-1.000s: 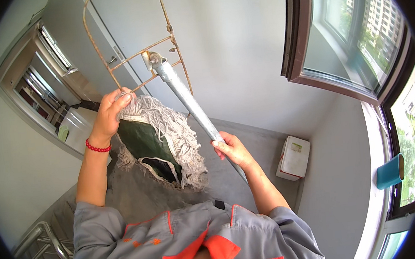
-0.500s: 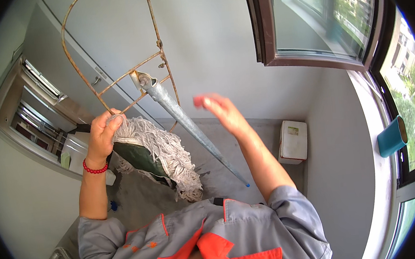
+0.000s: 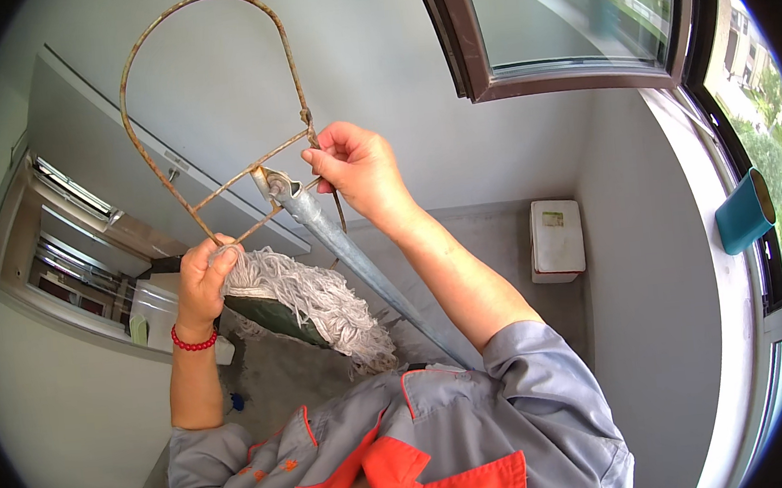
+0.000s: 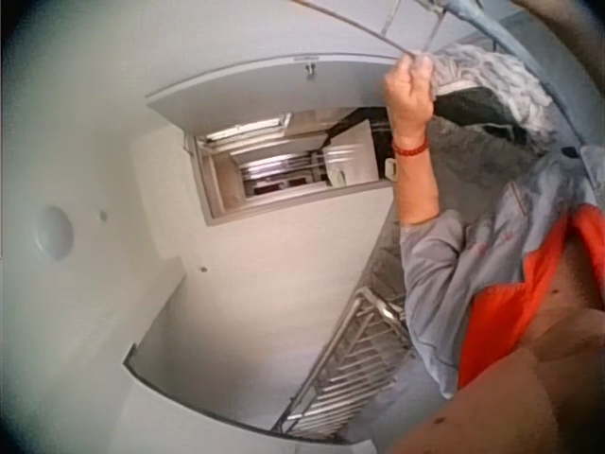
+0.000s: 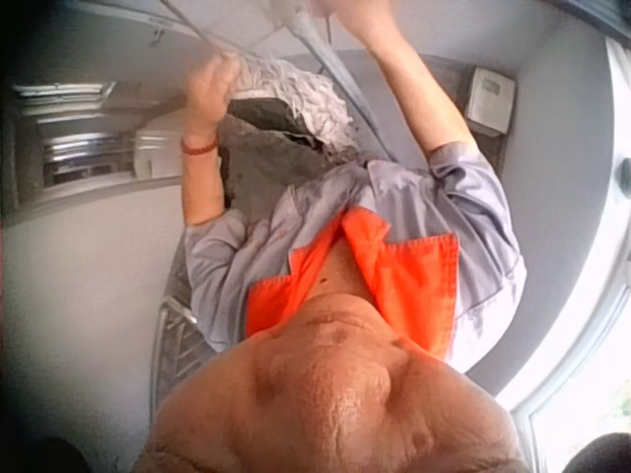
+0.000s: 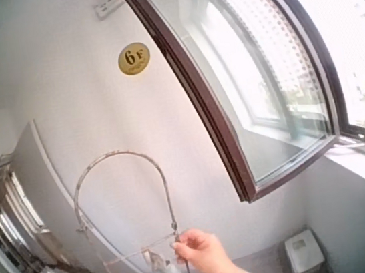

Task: The person attaches a gray mop head to a metal mop pole by fitting the frame into the fabric pockets and securing the latch by hand, then uses the assembled mop to wipe a concrete floor.

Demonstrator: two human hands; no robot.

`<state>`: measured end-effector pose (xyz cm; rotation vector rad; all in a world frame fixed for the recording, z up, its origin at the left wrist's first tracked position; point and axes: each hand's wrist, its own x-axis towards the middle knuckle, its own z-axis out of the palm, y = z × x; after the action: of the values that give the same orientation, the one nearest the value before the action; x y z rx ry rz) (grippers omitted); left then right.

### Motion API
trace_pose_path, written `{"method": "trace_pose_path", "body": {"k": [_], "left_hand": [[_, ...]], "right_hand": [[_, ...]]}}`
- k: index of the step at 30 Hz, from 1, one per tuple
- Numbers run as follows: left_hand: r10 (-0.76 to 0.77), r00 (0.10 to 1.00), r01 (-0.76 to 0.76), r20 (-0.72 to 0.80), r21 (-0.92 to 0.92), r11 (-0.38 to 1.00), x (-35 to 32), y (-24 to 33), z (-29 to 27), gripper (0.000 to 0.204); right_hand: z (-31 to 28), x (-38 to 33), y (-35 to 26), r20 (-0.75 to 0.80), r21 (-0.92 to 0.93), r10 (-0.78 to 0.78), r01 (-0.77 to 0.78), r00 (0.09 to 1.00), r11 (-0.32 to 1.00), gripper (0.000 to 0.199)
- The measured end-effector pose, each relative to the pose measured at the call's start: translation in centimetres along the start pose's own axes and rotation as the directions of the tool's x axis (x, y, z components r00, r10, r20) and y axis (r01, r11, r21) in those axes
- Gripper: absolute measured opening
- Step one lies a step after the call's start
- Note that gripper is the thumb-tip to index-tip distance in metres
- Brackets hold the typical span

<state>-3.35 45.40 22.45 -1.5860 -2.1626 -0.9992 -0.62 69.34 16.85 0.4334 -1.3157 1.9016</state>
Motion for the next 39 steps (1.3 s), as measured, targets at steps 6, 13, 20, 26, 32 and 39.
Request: {"method": "trace_pose_path", "body": {"k": [6,13,20,26,32,39], "left_hand": [[0.009,1.000,-0.010,0.018,0.013,1.000,1.1,0.1,-0.6,0.017],[-0.035,0.999,0.036,0.037,-0.016,0.999,1.5,-0.8,-0.6,0.014],[-0.034,0.999,0.036,0.036,-0.052,0.998,2.1,-1.2,-0.3,0.015],[-0.037,0.998,0.039,0.053,-0.034,0.999,2.6,-0.8,-0.5,0.016],[-0.052,0.996,0.052,0.069,-0.010,0.999,3.3,-0.5,-0.2,0.016],[-0.096,0.994,0.098,0.048,-0.040,0.994,4.1,-0.1,0.6,0.016]], "right_hand": [[1.1,0.9,-1.1,-0.064,-0.097,-0.020,0.014,0.998,0.995,0.003],[-2.3,2.0,-0.7,0.278,0.159,0.054,-0.101,0.959,0.982,0.016],[-3.5,2.9,0.4,0.217,0.152,0.027,-0.061,0.976,0.986,0.016],[-4.0,3.1,0.1,0.190,-0.016,0.017,-0.014,0.982,1.000,0.010],[-3.9,3.3,0.0,0.088,-0.486,-0.191,0.209,0.978,0.849,0.004],[-9.7,3.9,-0.8,-0.132,-0.212,0.009,-0.037,0.991,0.977,0.007]]}}
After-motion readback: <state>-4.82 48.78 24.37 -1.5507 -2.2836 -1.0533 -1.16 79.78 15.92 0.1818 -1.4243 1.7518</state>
